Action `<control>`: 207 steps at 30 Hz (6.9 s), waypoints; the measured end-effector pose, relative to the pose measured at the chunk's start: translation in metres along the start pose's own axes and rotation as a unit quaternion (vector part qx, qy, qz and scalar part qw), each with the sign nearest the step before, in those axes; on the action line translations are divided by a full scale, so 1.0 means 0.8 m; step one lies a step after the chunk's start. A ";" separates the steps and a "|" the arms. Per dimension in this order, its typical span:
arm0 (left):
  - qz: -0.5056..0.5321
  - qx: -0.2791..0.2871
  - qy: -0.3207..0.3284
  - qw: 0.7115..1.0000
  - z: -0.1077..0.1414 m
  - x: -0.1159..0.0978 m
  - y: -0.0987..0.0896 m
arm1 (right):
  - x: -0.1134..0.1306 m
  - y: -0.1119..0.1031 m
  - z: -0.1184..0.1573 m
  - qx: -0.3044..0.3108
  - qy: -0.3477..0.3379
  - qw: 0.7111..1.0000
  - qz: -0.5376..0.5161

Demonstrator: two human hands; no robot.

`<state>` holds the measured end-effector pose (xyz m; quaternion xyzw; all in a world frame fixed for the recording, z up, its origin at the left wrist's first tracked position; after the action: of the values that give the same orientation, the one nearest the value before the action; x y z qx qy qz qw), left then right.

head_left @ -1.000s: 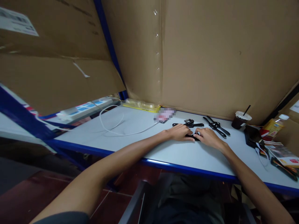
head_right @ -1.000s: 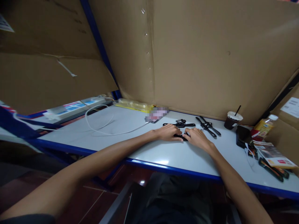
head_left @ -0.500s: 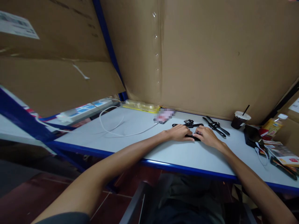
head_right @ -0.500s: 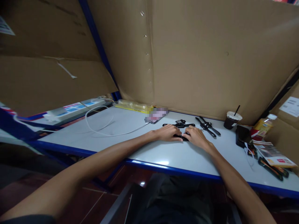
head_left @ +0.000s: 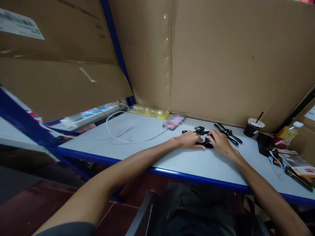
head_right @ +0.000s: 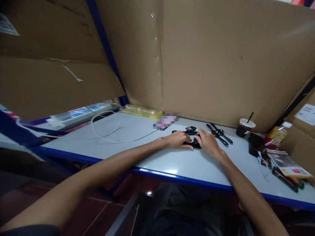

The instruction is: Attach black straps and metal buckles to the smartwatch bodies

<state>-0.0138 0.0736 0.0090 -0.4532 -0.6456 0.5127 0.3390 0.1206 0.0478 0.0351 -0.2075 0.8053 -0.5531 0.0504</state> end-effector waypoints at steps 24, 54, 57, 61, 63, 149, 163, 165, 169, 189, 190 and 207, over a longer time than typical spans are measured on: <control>-0.009 0.021 -0.014 1.000 -0.001 -0.006 -0.005 | -0.056 0.012 -0.005 0.061 0.126 0.987 0.075; -0.019 0.036 -0.024 0.999 0.000 -0.003 -0.003 | -0.065 -0.003 -0.007 0.092 0.179 0.956 0.214; -0.015 0.036 -0.023 0.999 0.000 -0.004 -0.004 | -0.066 0.000 -0.007 0.094 0.171 0.957 0.214; -0.016 0.036 -0.024 0.999 -0.001 -0.004 -0.004 | -0.072 -0.005 -0.008 0.078 0.183 0.957 0.210; -0.014 0.036 -0.025 0.999 -0.001 -0.005 -0.004 | -0.079 -0.012 -0.008 0.063 0.199 0.956 0.204; -0.044 0.021 -0.071 0.996 0.011 0.037 -0.009 | -0.235 -0.021 0.019 0.145 0.363 0.916 0.089; -0.100 0.025 -0.153 0.983 0.013 0.058 -0.004 | -0.242 -0.023 0.011 0.053 0.375 0.925 0.039; -0.108 0.028 -0.165 0.980 0.013 0.061 -0.002 | -0.239 -0.026 0.009 0.027 0.372 0.927 -0.022; -0.110 0.023 -0.182 0.977 0.014 0.064 -0.003 | -0.209 -0.029 0.001 0.018 0.279 0.909 -0.308; -0.111 0.047 -0.191 0.974 0.014 0.059 -0.009 | -0.051 0.021 0.019 0.374 0.092 0.853 -0.351; -0.110 0.048 -0.192 0.974 0.014 0.059 -0.010 | -0.052 0.022 0.017 0.366 0.090 0.859 -0.347; -0.096 0.030 -0.185 0.978 0.013 0.062 -0.006 | -0.062 0.003 -0.009 0.098 0.063 0.989 -0.091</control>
<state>-0.0423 0.1158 0.0100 -0.2758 -0.7222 0.5717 0.2747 0.1627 0.0746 0.0281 -0.2385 0.7266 -0.6436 -0.0305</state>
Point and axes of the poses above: each hand's wrist, its own z-axis away from the middle knuckle, its own y-axis out of the palm, x = y × z, the point moved 7 cm from there along -z, towards the middle knuckle, and after that the axes turned 4 degrees about y, right-handed, at the moved point
